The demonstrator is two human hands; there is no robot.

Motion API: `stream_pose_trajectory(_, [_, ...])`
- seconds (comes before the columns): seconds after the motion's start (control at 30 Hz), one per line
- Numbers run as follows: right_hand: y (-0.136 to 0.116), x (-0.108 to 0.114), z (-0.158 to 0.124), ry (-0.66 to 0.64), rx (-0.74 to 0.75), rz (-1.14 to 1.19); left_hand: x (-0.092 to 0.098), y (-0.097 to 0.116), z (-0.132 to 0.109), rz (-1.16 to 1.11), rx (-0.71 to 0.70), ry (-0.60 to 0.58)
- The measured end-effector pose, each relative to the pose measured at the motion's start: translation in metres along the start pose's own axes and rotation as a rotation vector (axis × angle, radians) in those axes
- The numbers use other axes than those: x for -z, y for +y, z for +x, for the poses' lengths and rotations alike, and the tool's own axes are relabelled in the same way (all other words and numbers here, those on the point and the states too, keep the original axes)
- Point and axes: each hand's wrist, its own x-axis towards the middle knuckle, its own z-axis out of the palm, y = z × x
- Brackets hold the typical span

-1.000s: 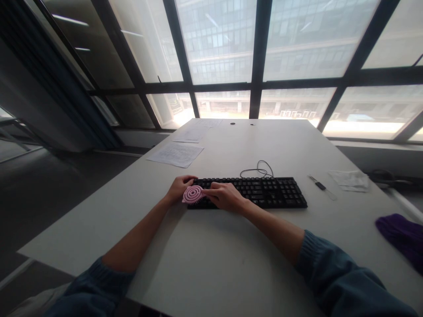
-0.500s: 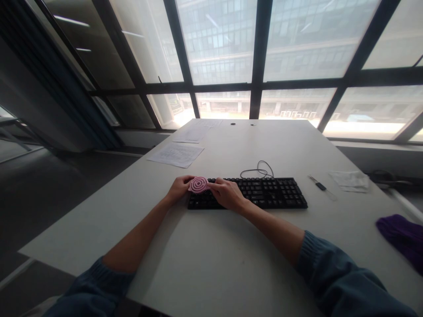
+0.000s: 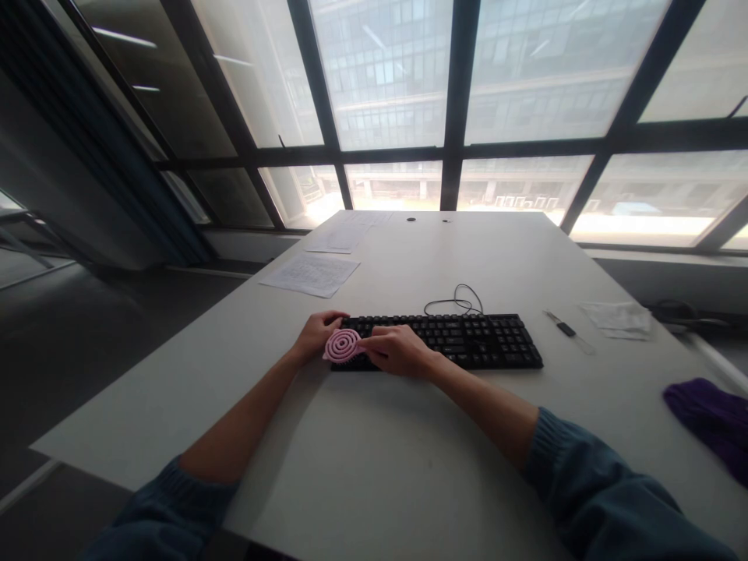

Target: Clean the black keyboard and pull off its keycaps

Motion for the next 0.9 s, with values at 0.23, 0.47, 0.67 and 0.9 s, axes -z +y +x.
stream_pose_trajectory(0.23, [-0.001, 0.0, 0.002, 0.004, -0.116, -0.064, 0.0, -0.003, 0.001, -0.014, -0.02, -0.015])
stream_pose_trajectory(0.47, [-0.003, 0.001, 0.004, 0.016, -0.241, -0.115, 0.001, 0.005, -0.001, -0.026, -0.034, -0.012])
stream_pose_trajectory(0.67, [-0.004, 0.003, 0.006, 0.036, -0.379, -0.174, 0.001, 0.012, -0.003, -0.024, -0.054, -0.001])
stream_pose_trajectory(0.9, [-0.005, 0.003, 0.006, 0.026, -0.345, -0.159, 0.0, 0.014, -0.004, -0.031, -0.043, 0.009])
